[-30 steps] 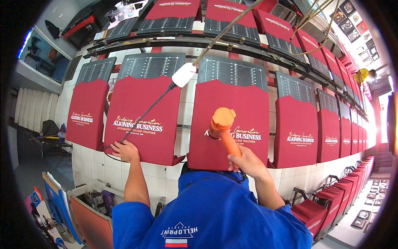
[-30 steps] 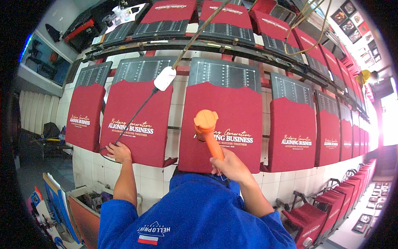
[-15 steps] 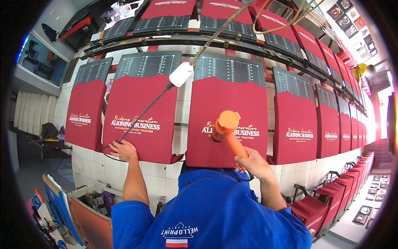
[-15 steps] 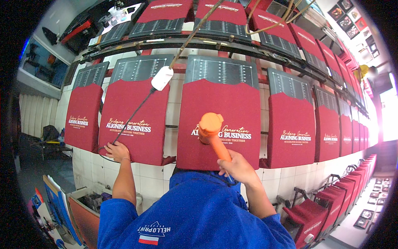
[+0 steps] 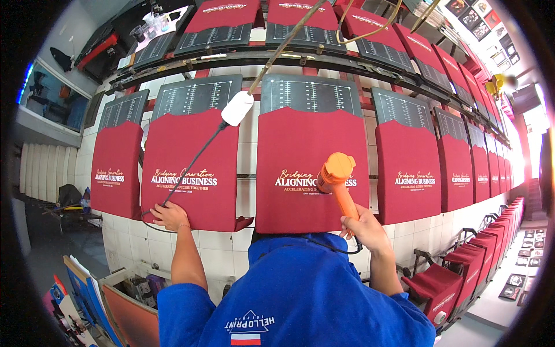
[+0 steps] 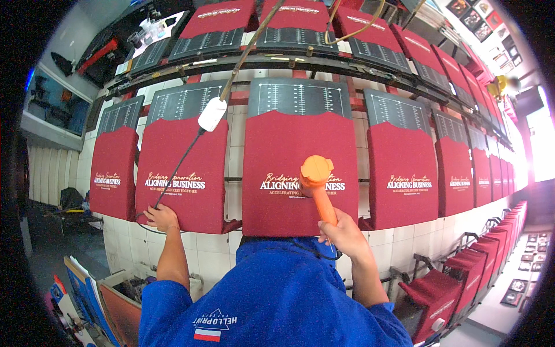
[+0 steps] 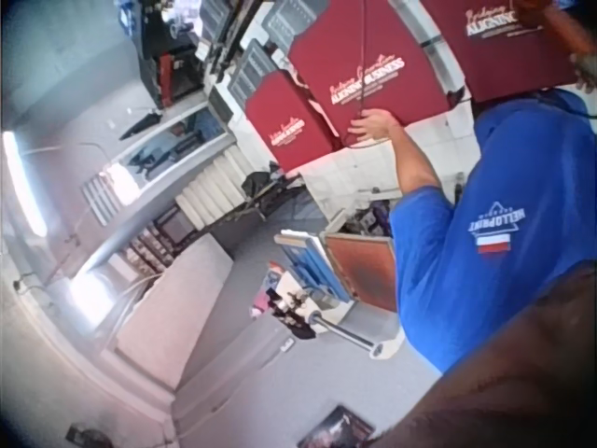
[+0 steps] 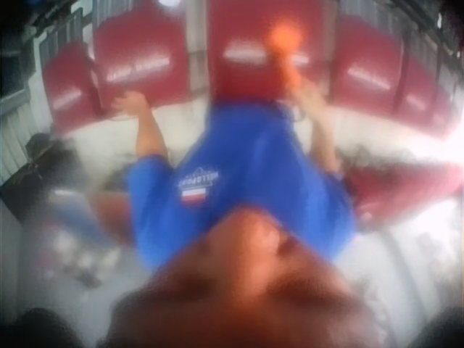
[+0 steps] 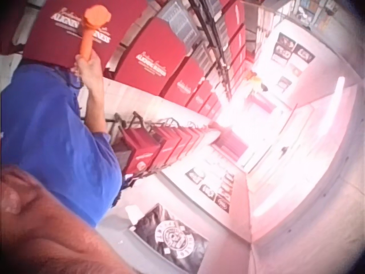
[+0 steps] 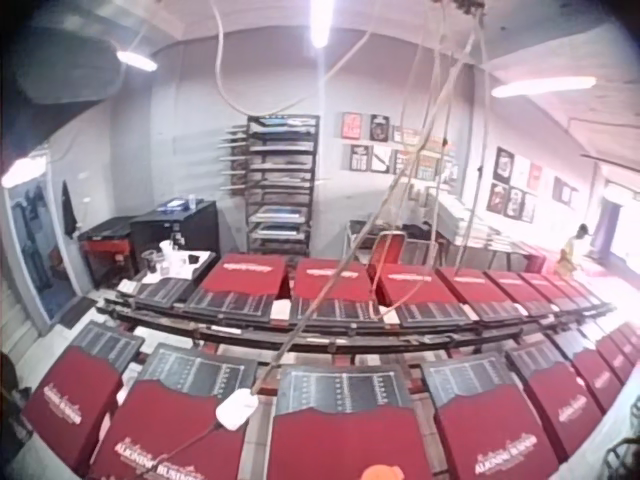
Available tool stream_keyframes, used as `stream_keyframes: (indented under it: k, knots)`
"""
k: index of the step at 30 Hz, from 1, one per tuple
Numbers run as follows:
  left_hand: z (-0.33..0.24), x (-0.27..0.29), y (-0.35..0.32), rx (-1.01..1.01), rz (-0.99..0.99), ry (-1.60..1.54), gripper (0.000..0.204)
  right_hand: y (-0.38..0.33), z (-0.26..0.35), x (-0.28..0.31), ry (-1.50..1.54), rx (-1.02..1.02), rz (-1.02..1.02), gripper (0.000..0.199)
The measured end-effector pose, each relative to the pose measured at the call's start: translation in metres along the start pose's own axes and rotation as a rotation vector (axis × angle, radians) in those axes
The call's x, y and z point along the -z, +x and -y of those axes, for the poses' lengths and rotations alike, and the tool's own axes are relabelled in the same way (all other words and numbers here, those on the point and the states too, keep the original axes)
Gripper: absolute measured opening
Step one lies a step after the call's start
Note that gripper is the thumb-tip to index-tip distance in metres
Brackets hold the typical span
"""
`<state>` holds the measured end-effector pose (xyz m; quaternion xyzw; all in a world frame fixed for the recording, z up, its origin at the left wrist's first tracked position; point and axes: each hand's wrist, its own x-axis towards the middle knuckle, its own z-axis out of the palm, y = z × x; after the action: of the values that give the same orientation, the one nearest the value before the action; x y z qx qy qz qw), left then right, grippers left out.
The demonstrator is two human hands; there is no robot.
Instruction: The person uses a heat gun to cure the ink on maroon t-shirts by moving the tool across the surface of each shirt while it is mounted on a printing platen.
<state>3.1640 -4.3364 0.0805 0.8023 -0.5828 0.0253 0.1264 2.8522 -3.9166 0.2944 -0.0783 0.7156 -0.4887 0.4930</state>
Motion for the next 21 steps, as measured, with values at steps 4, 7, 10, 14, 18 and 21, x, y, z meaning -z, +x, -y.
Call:
stream_keyframes:
  k: [4,7,10,14,18,21]
  knots:
    - [0.002,0.0,0.0,-0.001,-0.007,-0.016,0.05,-0.007,-0.003,0.016,0.089,-0.025,-0.07,0.022]
    - [-0.001,0.003,-0.002,0.018,0.013,-0.015,0.05,-0.008,-0.018,0.019,0.074,0.051,-0.105,0.023]
    - [0.004,-0.004,0.002,0.028,0.021,-0.047,0.053,-0.018,-0.01,0.033,0.149,-0.025,-0.143,0.022]
    - [-0.006,0.006,-0.006,0.015,0.04,-0.002,0.05,-0.022,-0.023,0.042,0.175,0.041,-0.209,0.021]
    - [0.008,-0.007,0.002,-0.048,-0.035,0.012,0.048,-0.027,-0.03,0.053,0.171,0.054,-0.278,0.021]
    - [0.015,-0.006,0.001,-0.032,-0.007,0.008,0.046,-0.023,-0.031,0.05,0.234,0.086,-0.26,0.019]
